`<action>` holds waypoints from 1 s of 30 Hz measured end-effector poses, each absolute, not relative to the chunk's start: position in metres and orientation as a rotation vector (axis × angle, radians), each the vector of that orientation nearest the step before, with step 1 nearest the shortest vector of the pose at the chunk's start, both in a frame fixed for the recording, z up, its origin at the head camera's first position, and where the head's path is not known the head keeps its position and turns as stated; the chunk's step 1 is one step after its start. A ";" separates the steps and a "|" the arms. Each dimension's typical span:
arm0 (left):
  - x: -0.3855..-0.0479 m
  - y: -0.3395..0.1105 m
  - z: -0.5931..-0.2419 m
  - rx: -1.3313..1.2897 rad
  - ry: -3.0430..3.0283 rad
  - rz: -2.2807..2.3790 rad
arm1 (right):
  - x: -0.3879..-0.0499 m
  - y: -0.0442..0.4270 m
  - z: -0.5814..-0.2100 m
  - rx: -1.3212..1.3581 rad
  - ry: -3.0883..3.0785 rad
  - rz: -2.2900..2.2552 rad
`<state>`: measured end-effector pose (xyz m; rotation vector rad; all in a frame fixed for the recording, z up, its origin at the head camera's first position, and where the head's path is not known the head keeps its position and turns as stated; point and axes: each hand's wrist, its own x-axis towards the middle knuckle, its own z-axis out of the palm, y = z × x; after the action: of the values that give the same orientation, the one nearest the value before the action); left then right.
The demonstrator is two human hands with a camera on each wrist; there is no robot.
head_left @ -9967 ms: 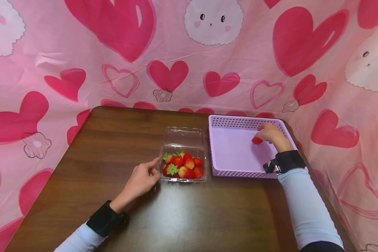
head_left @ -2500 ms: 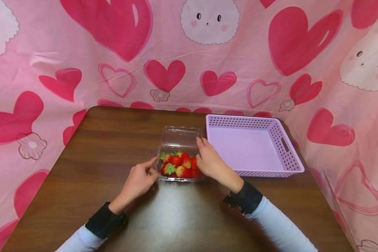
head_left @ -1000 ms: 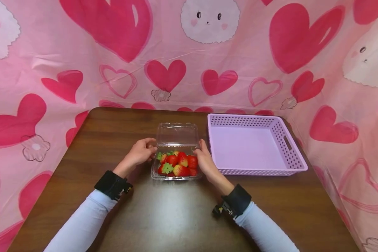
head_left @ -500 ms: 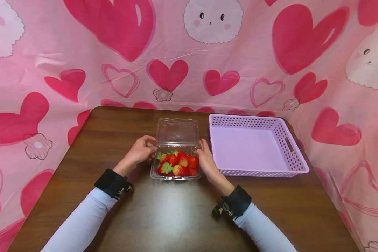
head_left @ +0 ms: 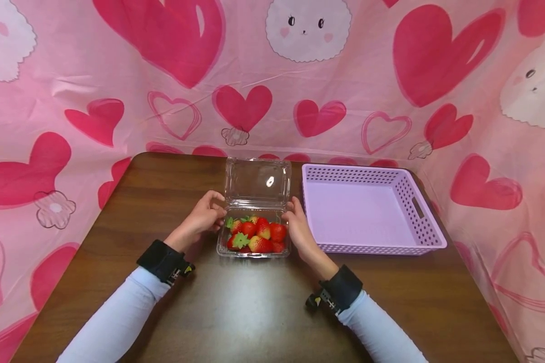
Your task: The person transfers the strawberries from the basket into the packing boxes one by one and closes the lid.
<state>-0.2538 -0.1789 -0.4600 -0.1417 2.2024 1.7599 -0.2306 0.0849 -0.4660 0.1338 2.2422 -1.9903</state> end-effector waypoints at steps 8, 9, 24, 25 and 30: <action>-0.254 -0.179 -0.462 -0.176 2.163 1.809 | -0.232 0.086 -0.465 0.106 2.211 -2.033; -0.254 -0.179 -0.462 -0.177 2.160 1.817 | -0.232 0.086 -0.465 0.109 2.191 -2.054; -0.245 -0.192 -0.453 -0.222 2.048 1.897 | -0.231 0.083 -0.460 0.236 1.997 -2.238; -0.242 -0.193 -0.451 -0.210 2.050 1.888 | -0.230 0.083 -0.460 0.240 1.983 -2.247; -0.228 -0.197 -0.446 -0.173 2.073 1.824 | -0.223 0.087 -0.461 0.172 1.896 -2.251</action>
<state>-0.2283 -0.1969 -0.4460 -0.1727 2.0735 1.8235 -0.2226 0.0871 -0.4609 0.1720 1.8956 -2.2510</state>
